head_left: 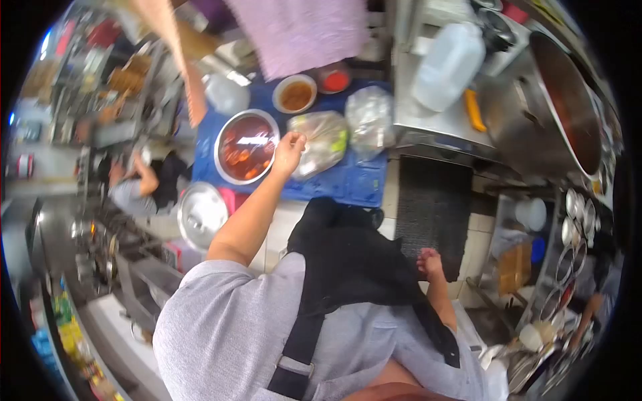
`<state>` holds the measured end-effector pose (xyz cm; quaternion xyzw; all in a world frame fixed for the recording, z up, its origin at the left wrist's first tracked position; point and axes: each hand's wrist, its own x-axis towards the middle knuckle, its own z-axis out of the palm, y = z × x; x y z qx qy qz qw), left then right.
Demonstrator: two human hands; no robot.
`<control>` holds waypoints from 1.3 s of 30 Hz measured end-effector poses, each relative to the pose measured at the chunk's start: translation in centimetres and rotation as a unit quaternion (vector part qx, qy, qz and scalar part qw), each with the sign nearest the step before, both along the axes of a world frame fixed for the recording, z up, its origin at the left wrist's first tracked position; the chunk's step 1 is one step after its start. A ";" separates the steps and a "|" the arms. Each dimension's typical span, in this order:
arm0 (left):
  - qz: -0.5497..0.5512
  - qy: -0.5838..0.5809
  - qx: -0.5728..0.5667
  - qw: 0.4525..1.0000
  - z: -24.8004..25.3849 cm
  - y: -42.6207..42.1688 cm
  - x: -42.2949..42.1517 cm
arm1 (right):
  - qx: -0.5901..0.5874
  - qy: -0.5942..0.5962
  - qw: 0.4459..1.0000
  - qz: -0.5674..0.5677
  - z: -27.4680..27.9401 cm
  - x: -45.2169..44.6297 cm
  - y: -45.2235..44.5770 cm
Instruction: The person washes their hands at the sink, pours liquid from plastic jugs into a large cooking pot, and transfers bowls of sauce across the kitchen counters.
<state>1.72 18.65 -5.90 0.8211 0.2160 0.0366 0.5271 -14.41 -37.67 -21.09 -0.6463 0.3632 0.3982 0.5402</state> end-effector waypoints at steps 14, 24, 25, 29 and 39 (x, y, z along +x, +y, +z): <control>0.245 0.104 0.059 0.962 -7.1 29.2 -23.0 | 0.067 -0.164 0.955 0.237 8.5 20.2 28.2; 0.398 0.022 -0.068 0.915 -26.2 44.6 -17.5 | 0.071 -0.308 0.943 0.099 4.1 22.8 61.4; 0.416 0.004 -0.091 0.905 -26.9 44.0 -16.5 | 0.066 -0.303 0.946 0.096 3.1 23.3 63.4; 0.423 0.024 -0.120 0.898 -23.4 41.5 -12.8 | -0.090 -0.421 0.882 0.190 1.2 25.5 68.5; 0.368 0.009 -0.018 0.930 -21.3 41.7 -11.1 | -0.163 -0.359 0.876 0.277 -2.5 27.1 71.7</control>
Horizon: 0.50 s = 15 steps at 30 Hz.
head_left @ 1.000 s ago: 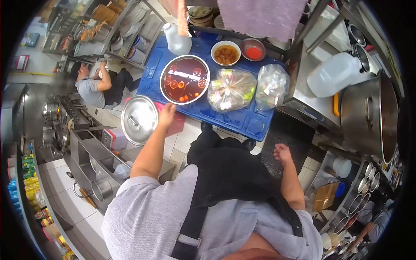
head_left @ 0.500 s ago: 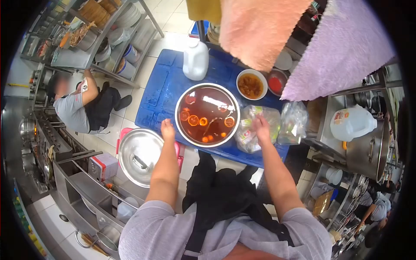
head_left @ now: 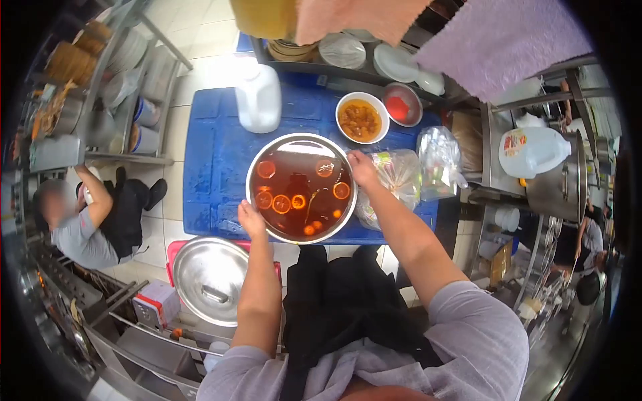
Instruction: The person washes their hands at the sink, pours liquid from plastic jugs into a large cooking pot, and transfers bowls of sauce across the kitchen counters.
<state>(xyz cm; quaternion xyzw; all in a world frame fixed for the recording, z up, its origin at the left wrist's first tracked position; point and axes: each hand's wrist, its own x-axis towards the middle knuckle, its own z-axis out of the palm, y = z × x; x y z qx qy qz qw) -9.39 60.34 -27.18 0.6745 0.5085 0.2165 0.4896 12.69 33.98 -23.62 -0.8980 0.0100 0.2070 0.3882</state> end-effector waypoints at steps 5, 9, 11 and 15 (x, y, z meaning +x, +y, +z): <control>-0.011 -0.041 -0.096 0.994 -0.7 0.5 0.1 | 0.086 0.018 0.991 -0.097 -3.5 -0.4 1.2; -0.007 -0.046 -0.137 0.989 -1.3 1.1 -0.1 | 0.208 0.081 0.957 -0.183 -4.1 -0.5 1.8; 0.002 -0.046 -0.129 0.991 -0.3 0.5 0.5 | 0.201 0.066 0.962 -0.174 -3.5 -0.7 2.0; 0.018 -0.070 -0.135 0.988 0.1 0.3 0.6 | 0.194 0.069 0.963 -0.176 -3.4 -0.6 2.0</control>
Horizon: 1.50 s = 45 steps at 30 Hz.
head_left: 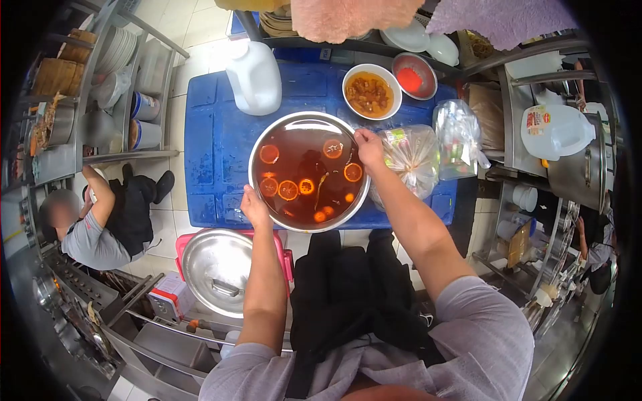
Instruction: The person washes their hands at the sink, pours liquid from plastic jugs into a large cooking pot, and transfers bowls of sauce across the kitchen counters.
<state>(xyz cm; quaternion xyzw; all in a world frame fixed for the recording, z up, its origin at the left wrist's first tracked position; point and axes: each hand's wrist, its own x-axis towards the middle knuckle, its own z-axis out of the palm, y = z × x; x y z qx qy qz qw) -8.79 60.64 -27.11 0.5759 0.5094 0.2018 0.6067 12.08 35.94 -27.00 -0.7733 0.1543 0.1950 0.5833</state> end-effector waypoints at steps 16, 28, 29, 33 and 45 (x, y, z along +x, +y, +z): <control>-0.012 0.012 -0.004 1.000 -0.8 0.6 -0.3 | -0.177 -0.080 0.977 0.086 1.2 -1.4 -0.9; -0.033 0.045 0.035 0.998 0.0 0.4 -0.2 | -0.134 -0.086 0.984 0.083 0.1 -1.0 -1.2; -0.033 0.045 0.036 0.998 0.0 0.4 -0.3 | -0.140 -0.086 0.983 0.081 0.1 -1.1 -1.2; -0.021 0.033 0.022 0.999 0.4 0.1 0.0 | -0.167 -0.107 0.976 0.086 -0.2 -1.0 -1.3; -0.066 -0.004 0.284 0.957 6.4 5.0 8.8 | -0.221 -0.297 0.909 0.194 11.8 -6.2 -6.4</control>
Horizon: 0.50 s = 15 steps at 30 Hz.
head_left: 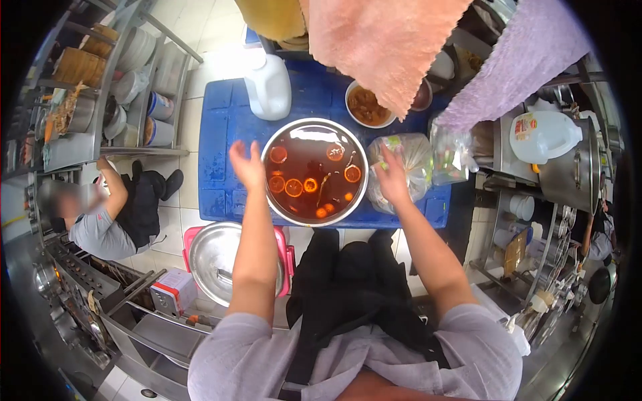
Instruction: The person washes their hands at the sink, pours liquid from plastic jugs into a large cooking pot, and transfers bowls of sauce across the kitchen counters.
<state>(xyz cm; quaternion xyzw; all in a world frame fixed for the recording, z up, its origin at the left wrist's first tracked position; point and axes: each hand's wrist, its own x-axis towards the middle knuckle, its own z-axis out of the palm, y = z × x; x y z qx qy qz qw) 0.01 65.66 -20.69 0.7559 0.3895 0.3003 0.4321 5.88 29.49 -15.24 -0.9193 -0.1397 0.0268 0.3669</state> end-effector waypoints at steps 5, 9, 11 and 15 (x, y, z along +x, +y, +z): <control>-0.079 0.074 0.044 0.993 4.6 1.3 12.9 | -0.014 0.103 0.992 -0.067 6.5 -6.7 -9.2; -0.071 0.159 0.001 0.985 2.9 3.7 16.1 | -0.032 0.112 0.984 -0.132 7.9 -13.5 -17.0; -0.043 0.103 0.013 0.994 5.4 5.0 14.5 | -0.031 0.120 0.978 -0.168 8.2 -17.0 -20.2; -0.074 -0.077 -0.215 0.971 10.7 7.9 8.5 | -0.036 0.154 0.959 -0.236 7.4 -22.1 -23.9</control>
